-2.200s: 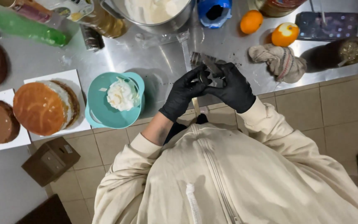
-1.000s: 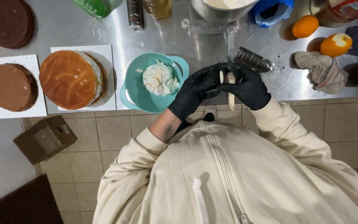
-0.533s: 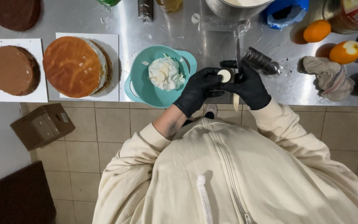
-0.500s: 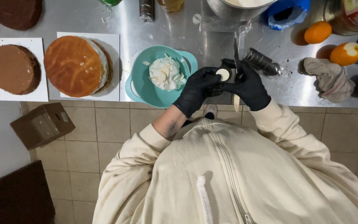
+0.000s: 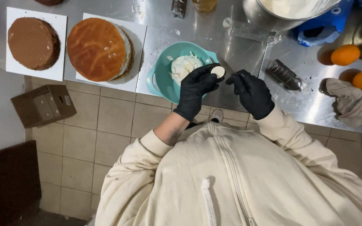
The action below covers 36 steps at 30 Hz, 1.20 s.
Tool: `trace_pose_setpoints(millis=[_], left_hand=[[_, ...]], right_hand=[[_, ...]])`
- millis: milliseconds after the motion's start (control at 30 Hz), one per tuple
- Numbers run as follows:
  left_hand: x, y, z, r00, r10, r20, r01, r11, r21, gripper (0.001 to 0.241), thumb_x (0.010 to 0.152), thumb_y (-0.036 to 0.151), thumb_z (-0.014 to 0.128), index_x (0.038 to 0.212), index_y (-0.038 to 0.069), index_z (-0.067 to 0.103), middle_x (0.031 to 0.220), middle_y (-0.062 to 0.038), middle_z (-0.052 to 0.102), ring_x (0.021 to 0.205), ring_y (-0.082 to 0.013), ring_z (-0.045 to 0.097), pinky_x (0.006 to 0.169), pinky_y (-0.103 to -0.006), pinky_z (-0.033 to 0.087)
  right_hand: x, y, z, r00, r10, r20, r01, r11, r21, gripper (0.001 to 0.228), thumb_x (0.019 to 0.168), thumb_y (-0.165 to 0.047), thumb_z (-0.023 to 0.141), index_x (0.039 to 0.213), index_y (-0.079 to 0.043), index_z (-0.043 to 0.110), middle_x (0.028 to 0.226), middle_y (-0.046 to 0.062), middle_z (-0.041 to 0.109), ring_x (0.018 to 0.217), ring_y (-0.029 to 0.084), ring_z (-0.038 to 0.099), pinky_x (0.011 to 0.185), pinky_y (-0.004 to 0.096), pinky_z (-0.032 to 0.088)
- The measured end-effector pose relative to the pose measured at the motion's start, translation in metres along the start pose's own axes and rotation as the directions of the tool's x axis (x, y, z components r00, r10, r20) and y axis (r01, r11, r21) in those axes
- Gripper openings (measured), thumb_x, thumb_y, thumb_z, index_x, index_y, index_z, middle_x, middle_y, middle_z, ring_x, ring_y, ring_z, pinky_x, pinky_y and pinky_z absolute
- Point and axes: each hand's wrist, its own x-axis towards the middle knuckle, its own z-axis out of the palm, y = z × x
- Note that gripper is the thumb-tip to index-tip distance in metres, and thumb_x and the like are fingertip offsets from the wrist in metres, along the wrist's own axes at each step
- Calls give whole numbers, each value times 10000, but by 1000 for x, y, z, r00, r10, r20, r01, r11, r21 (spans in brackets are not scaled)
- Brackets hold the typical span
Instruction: Scraping the cream filling out of chocolate sandwich cookies into a bowl using a knife.
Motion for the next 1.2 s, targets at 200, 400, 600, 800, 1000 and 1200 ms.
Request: trace_pose_setpoints(millis=[200,400,600,800,1000,1200], left_hand=[[-3,-2,-16,998,66,-2,-66,997,-46,377,952,15,719,1325,-1,662,1217,-99,730,1059,-203,726,857,-349,637],[-8,6,-19,998,64,0,-63,994,-87,365,973,17,703,1333,-23,655,1260,-110,716,1073,-210,718,875,-369,640],[-5,-10,-35,992,108,-63,-115,988,-107,355,962,1,713,1311,-41,659,1226,-144,717,1055,-257,736,866,-379,638],[-14,-16,-46,983,115,-141,-136,979,-152,338,969,3,705,1304,-36,673,1168,-145,730,992,-232,726,874,-386,638],[-24,-14,-52,973,130,-191,-162,973,-165,334,978,10,701,1310,-27,676,1145,-139,733,989,-221,726,894,-376,630],[-29,-18,-59,957,141,-254,-188,967,-170,279,958,4,720,1231,-47,691,1084,-131,739,949,-219,725,871,-389,636]], right_hand=[[14,-15,15,959,264,104,-274,958,90,248,1104,-239,497,1108,-76,683,780,51,661,666,134,639,640,301,508],[17,-1,25,977,187,99,-197,976,97,250,1115,-272,558,1117,-68,703,769,108,628,680,216,610,655,336,484],[33,-20,41,979,197,44,-192,976,-100,285,1031,-331,662,1099,-57,695,880,166,718,776,337,711,667,394,522],[30,-21,61,989,112,94,-109,994,-27,264,1055,-325,642,1099,-72,699,901,165,725,816,353,721,676,394,537],[37,-35,67,989,102,111,-86,986,-142,264,1055,-328,636,1112,-81,708,899,179,718,821,383,707,653,419,534],[36,-39,74,989,63,135,-47,992,-117,276,1049,-337,629,1145,-96,723,915,167,726,816,361,716,660,417,547]])
